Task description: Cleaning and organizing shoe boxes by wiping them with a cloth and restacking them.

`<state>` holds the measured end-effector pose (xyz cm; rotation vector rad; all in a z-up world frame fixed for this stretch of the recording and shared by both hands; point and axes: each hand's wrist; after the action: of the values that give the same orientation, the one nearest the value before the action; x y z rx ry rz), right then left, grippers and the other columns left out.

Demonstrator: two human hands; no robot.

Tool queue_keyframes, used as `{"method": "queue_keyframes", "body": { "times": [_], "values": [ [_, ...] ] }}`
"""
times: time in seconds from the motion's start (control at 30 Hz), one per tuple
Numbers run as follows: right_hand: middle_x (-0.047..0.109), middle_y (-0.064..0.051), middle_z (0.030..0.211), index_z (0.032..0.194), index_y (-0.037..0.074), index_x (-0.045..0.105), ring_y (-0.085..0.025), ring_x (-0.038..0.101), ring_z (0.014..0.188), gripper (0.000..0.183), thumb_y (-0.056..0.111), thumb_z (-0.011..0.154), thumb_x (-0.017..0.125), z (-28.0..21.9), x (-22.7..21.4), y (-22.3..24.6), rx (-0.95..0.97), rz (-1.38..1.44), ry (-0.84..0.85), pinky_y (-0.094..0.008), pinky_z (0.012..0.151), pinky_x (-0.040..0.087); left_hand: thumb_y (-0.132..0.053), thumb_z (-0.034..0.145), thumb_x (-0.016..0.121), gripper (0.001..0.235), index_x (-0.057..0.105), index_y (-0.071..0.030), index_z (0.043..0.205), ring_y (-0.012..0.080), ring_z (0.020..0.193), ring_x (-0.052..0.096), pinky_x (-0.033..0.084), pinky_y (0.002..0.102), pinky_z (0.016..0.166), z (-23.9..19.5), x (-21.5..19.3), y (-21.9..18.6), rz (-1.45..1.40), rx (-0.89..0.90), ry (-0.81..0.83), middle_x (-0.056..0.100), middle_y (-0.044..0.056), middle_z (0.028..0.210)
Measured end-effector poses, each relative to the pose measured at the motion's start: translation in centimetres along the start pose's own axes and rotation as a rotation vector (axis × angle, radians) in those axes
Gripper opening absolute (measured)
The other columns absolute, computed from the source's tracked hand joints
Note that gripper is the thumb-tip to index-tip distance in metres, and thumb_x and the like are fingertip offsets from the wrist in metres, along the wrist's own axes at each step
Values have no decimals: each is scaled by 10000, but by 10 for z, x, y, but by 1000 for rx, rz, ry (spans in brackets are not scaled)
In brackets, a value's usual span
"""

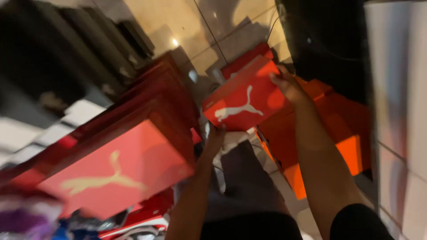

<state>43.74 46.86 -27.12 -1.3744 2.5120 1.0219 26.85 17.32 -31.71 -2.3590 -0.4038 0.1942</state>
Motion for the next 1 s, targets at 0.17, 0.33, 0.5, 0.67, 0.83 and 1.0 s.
{"method": "queue_keyframes", "body": {
  "times": [0.17, 0.33, 0.5, 0.67, 0.83, 1.0],
  "values": [
    [612, -153, 1304, 1313, 222, 592, -344, 567, 1241, 639, 779, 1002, 574, 160, 18, -138, 107, -152, 17, -456, 1066, 417, -640, 947, 559, 862, 249, -153, 1587, 467, 1335, 523, 424, 578, 1119, 81, 28, 78, 133, -466, 93, 512, 257, 1489],
    [595, -199, 1260, 1312, 80, 540, -342, 572, 1184, 681, 706, 1049, 578, 211, 25, -200, 131, -147, -29, -469, 988, 427, -616, 938, 595, 861, 284, -165, 1602, 479, 1307, 536, 457, 575, 1073, 138, 64, 117, 1, -461, 139, 516, 261, 1477],
    [503, -304, 1383, 1412, -45, 490, -430, 481, 1303, 703, 573, 1102, 615, 214, 36, -189, 72, -13, -29, -551, 1095, 347, -421, 967, 654, 842, 223, -137, 1633, 453, 1245, 600, 499, 557, 1038, 182, 82, 151, -153, -383, 141, 453, 268, 1534],
    [645, -70, 1248, 1279, 21, 606, -161, 588, 1065, 537, 479, 1016, 511, 241, 23, -219, 5, 212, 10, -295, 991, 442, -290, 997, 477, 776, 76, -38, 1612, 400, 1345, 517, 457, 412, 1039, 214, 112, 184, -65, -333, 50, 406, 259, 1565],
    [484, -178, 1464, 1448, 63, 460, -334, 479, 1306, 556, 418, 1019, 450, 246, 43, -216, 106, -84, -320, -425, 1087, 333, -341, 1015, 366, 681, 150, -134, 1627, 425, 1137, 628, 489, 478, 915, 214, 119, 138, 149, -571, 96, 590, 246, 1374],
    [446, -174, 1556, 1520, 39, 383, -330, 438, 1412, 509, 240, 1057, 456, 271, 41, -258, -83, -158, -422, -364, 1151, 312, -319, 1016, 379, 638, 205, -164, 1610, 414, 1207, 599, 476, 510, 940, 214, 113, 115, 192, -570, 110, 571, 182, 1431]
  ]
}}
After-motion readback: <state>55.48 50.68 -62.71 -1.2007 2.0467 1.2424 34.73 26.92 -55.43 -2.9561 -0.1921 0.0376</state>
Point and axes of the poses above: each hand's wrist, its own z-axis towards the middle knuckle, its own x-axis out of the palm, y = z × x
